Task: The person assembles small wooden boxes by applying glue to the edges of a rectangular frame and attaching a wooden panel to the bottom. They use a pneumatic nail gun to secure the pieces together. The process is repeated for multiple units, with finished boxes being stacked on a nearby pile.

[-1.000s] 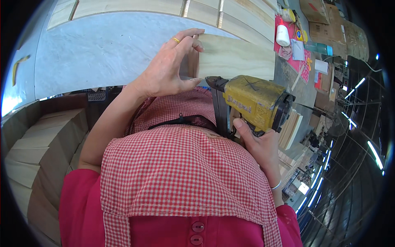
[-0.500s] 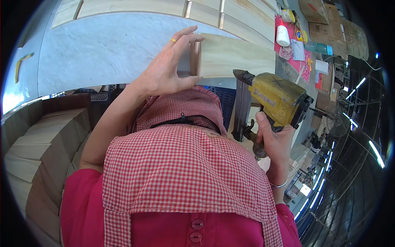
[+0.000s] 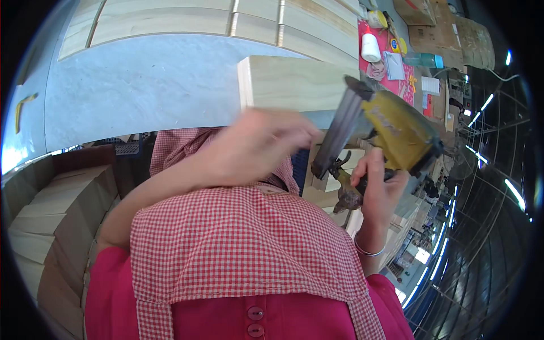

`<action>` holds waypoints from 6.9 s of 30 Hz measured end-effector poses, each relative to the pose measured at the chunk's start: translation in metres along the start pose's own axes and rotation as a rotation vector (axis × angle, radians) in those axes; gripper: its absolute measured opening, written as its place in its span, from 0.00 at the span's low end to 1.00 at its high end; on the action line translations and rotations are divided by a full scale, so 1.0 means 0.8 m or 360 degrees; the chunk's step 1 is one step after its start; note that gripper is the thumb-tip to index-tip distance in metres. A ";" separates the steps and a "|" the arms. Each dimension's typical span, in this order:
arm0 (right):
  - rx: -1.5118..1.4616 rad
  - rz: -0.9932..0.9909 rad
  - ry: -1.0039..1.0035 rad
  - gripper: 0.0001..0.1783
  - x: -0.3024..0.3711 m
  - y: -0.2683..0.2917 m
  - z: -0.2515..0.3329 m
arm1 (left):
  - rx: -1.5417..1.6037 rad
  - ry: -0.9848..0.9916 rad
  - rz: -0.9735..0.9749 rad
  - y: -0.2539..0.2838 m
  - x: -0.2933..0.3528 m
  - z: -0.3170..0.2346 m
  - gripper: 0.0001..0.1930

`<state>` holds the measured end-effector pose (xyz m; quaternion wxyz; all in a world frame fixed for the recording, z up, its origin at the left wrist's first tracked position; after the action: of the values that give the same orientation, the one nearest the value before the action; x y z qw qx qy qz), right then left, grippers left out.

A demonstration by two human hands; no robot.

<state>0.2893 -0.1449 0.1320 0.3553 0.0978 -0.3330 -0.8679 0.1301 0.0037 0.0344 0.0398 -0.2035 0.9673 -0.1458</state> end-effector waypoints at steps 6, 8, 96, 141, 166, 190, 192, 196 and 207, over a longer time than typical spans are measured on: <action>-0.0276 -0.0248 -0.0062 0.17 0.030 0.035 -0.031 | -0.0103 0.0184 0.0703 -0.113 -0.059 -0.007 0.22; -0.0320 -0.0258 -0.0096 0.13 0.038 0.042 -0.045 | -0.0020 0.0129 0.0590 -0.140 -0.062 0.021 0.21; 0.0493 -0.0824 -0.0099 0.21 -0.548 0.228 -0.419 | 0.0593 0.1462 0.0907 -0.175 -0.165 0.164 0.42; 0.0467 -0.0572 -0.0069 0.16 -0.227 0.064 -0.306 | 0.0482 0.1296 0.0856 -0.180 -0.148 0.173 0.54; -0.0369 -0.0552 -0.0595 0.21 -0.201 0.134 -0.413 | -0.1165 0.0021 0.0609 -0.194 -0.132 0.137 0.23; 0.0064 0.0099 -0.0047 0.19 -0.037 0.087 -0.118 | -0.1503 -0.0288 -0.0758 0.041 0.009 0.036 0.31; 0.0140 0.0247 -0.0062 0.22 -0.042 0.078 -0.113 | -0.1455 -0.0205 -0.0702 0.053 0.009 0.039 0.33; 0.0314 0.0406 -0.0176 0.23 -0.049 0.061 -0.088 | -0.1268 -0.0224 -0.0564 0.065 0.002 0.049 0.32; 0.0314 0.0468 -0.0260 0.23 -0.058 0.044 -0.063 | -0.1212 -0.0278 -0.0522 0.070 -0.009 0.055 0.30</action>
<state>0.3634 -0.1573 0.1134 0.4387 0.0116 -0.4548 -0.7750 0.1209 0.0437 -0.0243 0.0198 -0.3666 0.8999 0.2354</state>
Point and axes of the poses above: each hand's wrist, its own x-axis away from the middle knuckle, its own y-axis out of the back of the hand, z = x × y, the point moved 3 cm from there along -x, towards the middle knuckle, and after that the axes turned 3 degrees about x, right-handed, at the moved point
